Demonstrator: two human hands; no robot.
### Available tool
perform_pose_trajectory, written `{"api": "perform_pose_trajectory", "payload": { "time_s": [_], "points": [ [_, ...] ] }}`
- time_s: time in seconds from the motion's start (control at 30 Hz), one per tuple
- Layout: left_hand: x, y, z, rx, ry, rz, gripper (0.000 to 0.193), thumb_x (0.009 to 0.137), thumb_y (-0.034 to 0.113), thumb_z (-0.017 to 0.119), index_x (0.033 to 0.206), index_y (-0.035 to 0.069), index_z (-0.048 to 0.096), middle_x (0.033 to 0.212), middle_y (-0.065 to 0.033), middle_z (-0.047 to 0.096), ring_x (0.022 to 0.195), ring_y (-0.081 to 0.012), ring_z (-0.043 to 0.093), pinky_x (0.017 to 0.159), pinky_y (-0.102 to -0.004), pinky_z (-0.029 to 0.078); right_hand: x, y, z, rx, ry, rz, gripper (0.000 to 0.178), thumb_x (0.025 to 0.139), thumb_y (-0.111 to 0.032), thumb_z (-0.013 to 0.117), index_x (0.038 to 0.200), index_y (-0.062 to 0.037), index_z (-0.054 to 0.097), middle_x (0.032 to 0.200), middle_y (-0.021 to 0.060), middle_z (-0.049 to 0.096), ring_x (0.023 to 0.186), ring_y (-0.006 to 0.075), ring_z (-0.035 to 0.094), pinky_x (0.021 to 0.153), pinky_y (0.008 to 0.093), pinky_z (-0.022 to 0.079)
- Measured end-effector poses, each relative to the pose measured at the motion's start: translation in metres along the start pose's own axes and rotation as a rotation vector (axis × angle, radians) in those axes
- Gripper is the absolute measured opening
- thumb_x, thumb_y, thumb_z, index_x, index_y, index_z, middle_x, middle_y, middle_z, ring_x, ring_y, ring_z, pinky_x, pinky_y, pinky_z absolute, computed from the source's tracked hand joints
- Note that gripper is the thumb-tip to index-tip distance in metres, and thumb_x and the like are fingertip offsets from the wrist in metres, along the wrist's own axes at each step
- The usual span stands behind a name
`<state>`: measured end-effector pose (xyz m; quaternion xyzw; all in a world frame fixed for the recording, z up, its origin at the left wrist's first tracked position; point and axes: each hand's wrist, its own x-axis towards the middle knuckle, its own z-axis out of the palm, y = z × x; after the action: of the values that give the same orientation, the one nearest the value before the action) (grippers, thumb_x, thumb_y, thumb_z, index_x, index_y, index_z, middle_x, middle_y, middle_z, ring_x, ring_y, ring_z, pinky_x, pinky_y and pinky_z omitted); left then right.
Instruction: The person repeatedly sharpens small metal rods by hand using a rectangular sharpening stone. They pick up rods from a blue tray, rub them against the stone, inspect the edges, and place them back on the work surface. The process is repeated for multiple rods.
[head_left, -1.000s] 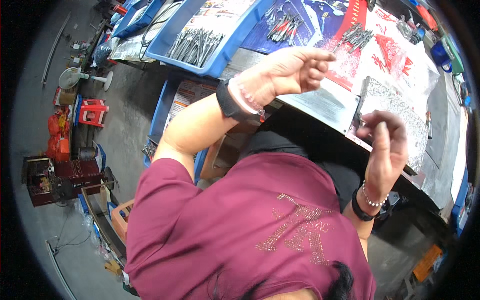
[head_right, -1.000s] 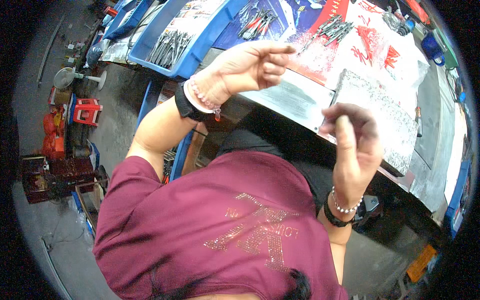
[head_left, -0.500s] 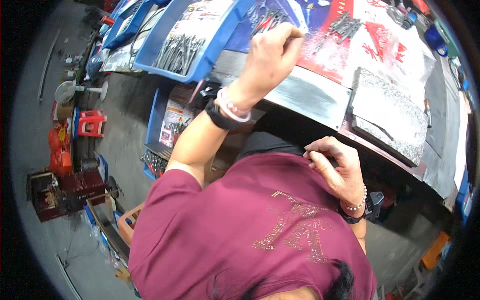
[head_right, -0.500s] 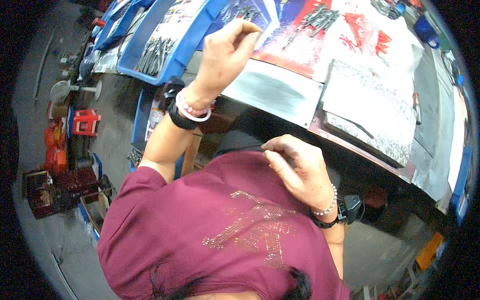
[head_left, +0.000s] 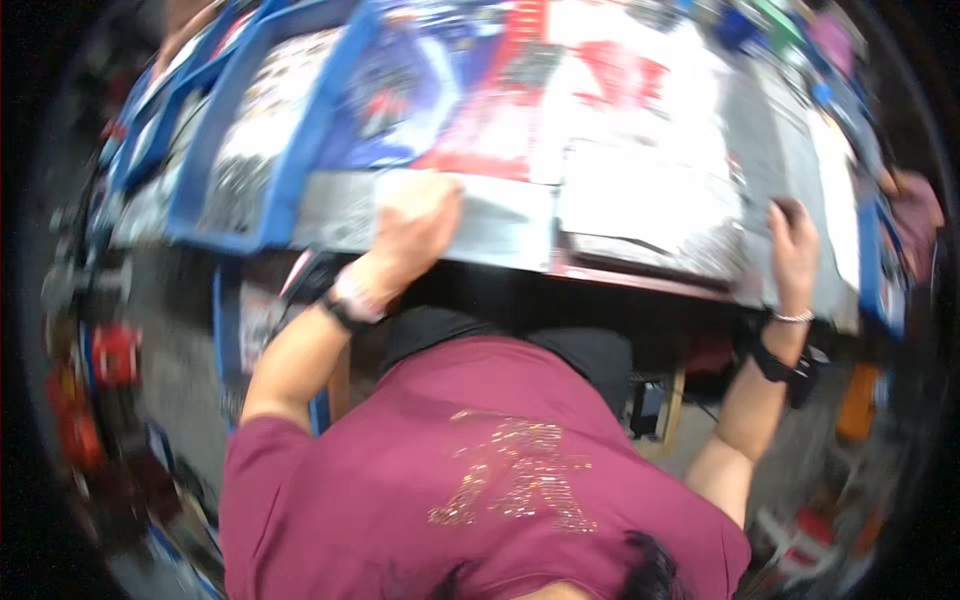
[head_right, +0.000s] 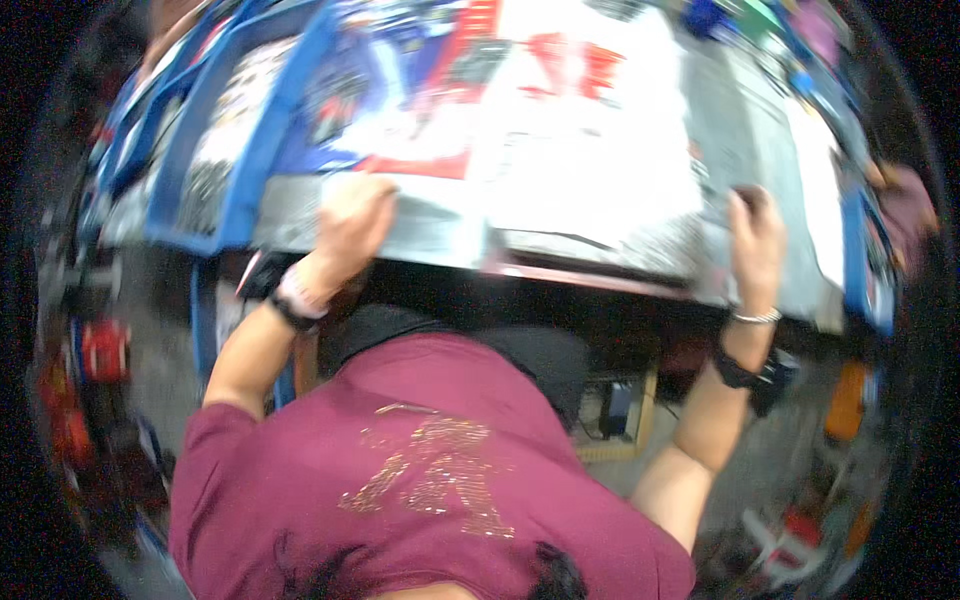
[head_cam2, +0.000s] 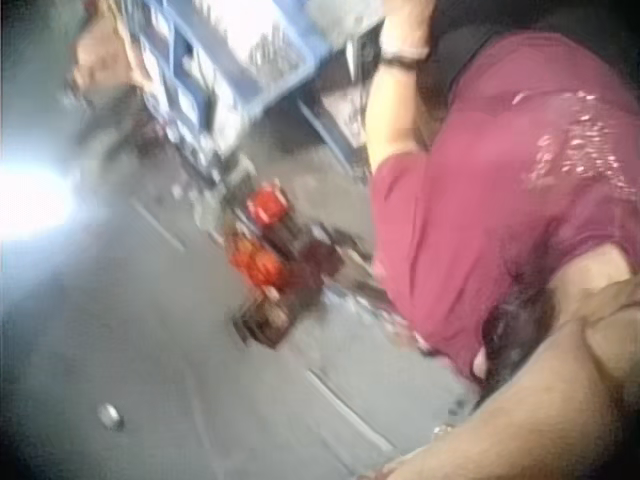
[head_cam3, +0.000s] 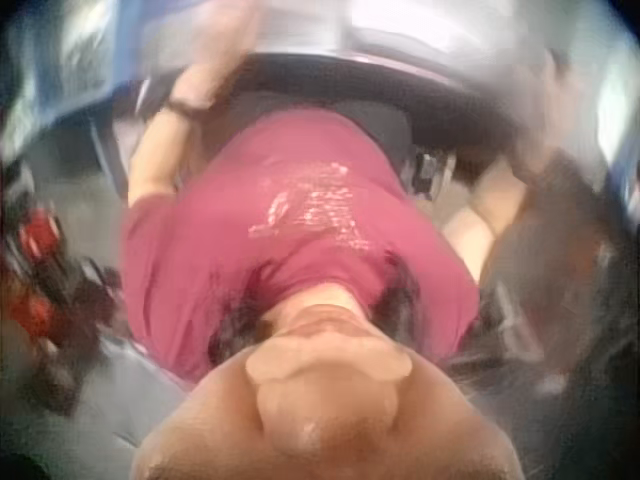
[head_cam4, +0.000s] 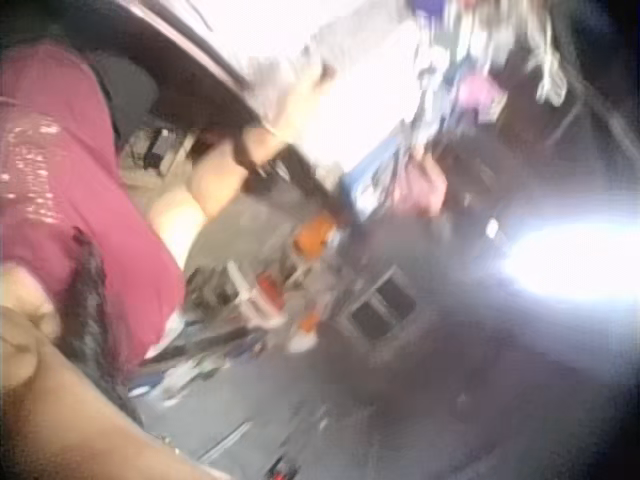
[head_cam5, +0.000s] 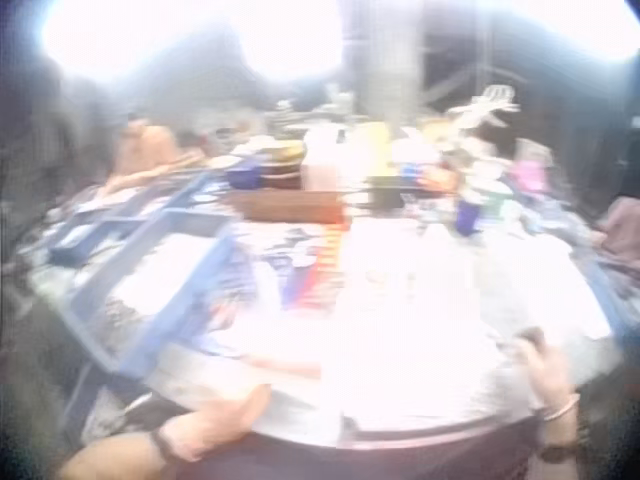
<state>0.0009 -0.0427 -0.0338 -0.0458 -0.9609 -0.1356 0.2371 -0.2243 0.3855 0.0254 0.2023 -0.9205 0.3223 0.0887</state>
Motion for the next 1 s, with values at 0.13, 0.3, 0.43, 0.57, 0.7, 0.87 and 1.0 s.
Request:
{"api": "perform_pose_trajectory", "payload": {
  "time_s": [0.13,0.3,0.43,0.57,0.7,0.87,1.0],
  "points": [
    [-0.003,-0.004,0.003,0.039,0.086,0.136,0.005,0.079,0.008,0.057,0.079,0.005,0.053,0.076,-0.0114,0.056,0.068,-0.0291,0.06,0.061,-0.039,0.049,0.068,0.056,0.021,-0.217,-0.289,-0.027,0.029,0.096,-0.02,0.06,0.11,0.0059,0.061,0.099,0.0163,0.068,0.088,0.0219,0.063,0.079,0.0347,0.05],
    [0.001,-0.002,0.0,0.11,0.178,0.149,0.01,0.072,0.01,0.06,0.077,0.008,0.052,0.073,-0.0065,0.051,0.067,-0.0223,0.058,0.057,-0.0337,0.049,0.11,0.088,0.035,-0.128,-0.493,-0.014,0.024,0.089,-0.015,0.064,0.101,0.0069,0.06,0.087,0.0076,0.063,0.078,0.0144,0.054,0.074,0.0298,0.046],
    [0.001,-0.001,-0.001,0.024,0.146,0.114,0.014,0.072,0.008,0.064,0.081,0.007,0.053,0.073,-0.0071,0.049,0.067,-0.0238,0.057,0.058,-0.0357,0.049,0.116,0.116,0.036,-0.201,-0.502,-0.014,0.031,0.085,-0.014,0.06,0.106,0.0086,0.057,0.093,0.0169,0.065,0.083,0.0229,0.059,0.078,0.0346,0.048],
    [0.0,-0.002,0.0,-0.027,0.122,0.066,0.014,0.073,0.007,0.065,0.081,0.007,0.054,0.075,-0.0079,0.05,0.067,-0.0249,0.057,0.058,-0.0363,0.049,0.11,0.14,0.026,-0.292,-0.343,-0.022,0.034,0.086,-0.017,0.057,0.108,0.0096,0.055,0.091,0.0152,0.063,0.08,0.0235,0.058,0.075,0.0346,0.047],
    [0.001,-0.005,0.0,-0.119,0.149,0.028,0.014,0.073,0.006,0.066,0.081,0.006,0.054,0.077,-0.0089,0.052,0.069,-0.0271,0.059,0.059,-0.0373,0.049,0.08,0.132,-0.002,0.02,-0.176,0.319,0.03,0.095,-0.021,0.055,0.108,0.0067,0.056,0.082,0.0033,0.054,0.066,0.013,0.047,0.061,0.0285,0.041],
    [0.0,-0.005,0.0,-0.121,0.148,0.033,0.016,0.072,0.007,0.067,0.079,0.006,0.053,0.079,-0.0095,0.054,0.071,-0.0283,0.061,0.061,-0.0377,0.051,0.012,0.068,-0.023,0.706,0.057,0.443,0.023,0.103,-0.025,0.052,0.099,-0.0025,0.054,0.078,-0.0006,0.045,0.062,0.0082,0.042,0.056,0.0244,0.039],
    [-0.001,-0.005,0.002,-0.138,0.149,0.018,0.014,0.075,0.005,0.067,0.086,0.006,0.057,0.078,-0.0094,0.054,0.072,-0.0278,0.061,0.063,-0.0378,0.05,-0.037,0.001,-0.003,1.004,0.036,0.333,0.022,0.105,-0.023,0.049,0.09,-0.006,0.051,0.078,0.0006,0.045,0.062,0.0098,0.045,0.057,0.0247,0.044]
  ]
}}
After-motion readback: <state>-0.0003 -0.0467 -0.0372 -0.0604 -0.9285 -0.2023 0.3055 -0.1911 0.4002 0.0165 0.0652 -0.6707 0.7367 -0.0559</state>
